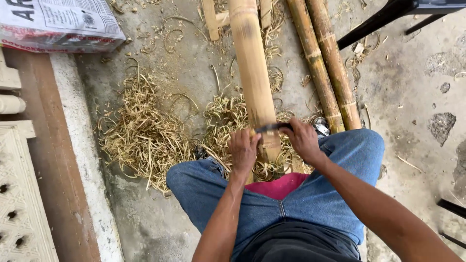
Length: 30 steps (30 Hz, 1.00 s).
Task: Shaving and scraping the outer layer of a bamboo pole using a knife and a sickle.
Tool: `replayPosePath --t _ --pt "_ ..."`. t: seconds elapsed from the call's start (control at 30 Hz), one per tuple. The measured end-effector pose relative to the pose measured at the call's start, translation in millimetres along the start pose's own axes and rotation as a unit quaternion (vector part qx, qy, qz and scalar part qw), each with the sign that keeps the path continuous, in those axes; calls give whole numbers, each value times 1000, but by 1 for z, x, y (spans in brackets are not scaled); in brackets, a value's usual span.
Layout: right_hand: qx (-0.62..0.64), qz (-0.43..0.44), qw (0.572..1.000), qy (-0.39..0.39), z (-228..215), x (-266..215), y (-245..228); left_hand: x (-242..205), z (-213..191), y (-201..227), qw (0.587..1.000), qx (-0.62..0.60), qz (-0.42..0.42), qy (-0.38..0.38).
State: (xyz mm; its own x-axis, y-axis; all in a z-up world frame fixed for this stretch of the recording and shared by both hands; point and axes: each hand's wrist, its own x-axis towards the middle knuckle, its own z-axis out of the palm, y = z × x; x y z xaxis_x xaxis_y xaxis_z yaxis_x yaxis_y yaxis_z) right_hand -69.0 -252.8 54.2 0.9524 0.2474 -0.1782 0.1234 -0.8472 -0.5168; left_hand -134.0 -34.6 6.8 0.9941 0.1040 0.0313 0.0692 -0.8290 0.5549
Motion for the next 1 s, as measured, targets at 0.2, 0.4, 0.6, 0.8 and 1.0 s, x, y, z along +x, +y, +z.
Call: replayPosePath --t 0.2,0.4,0.6,0.8,1.0 --pt "14 21 980 -200 -5 -78 17 -74 -57 31 988 -88 -53 -118" --pt "112 -94 989 0 -29 15 -21 19 -53 21 996 -93 -8 10" --pt "47 -34 996 -73 10 -77 6 -91 -30 6 995 -97 24 -5" --pt "84 32 990 -106 -3 -14 -2 -20 -45 10 978 -145 -85 -121" --pt "2 16 994 -104 12 -56 3 -84 -16 -3 981 -153 -82 -88"
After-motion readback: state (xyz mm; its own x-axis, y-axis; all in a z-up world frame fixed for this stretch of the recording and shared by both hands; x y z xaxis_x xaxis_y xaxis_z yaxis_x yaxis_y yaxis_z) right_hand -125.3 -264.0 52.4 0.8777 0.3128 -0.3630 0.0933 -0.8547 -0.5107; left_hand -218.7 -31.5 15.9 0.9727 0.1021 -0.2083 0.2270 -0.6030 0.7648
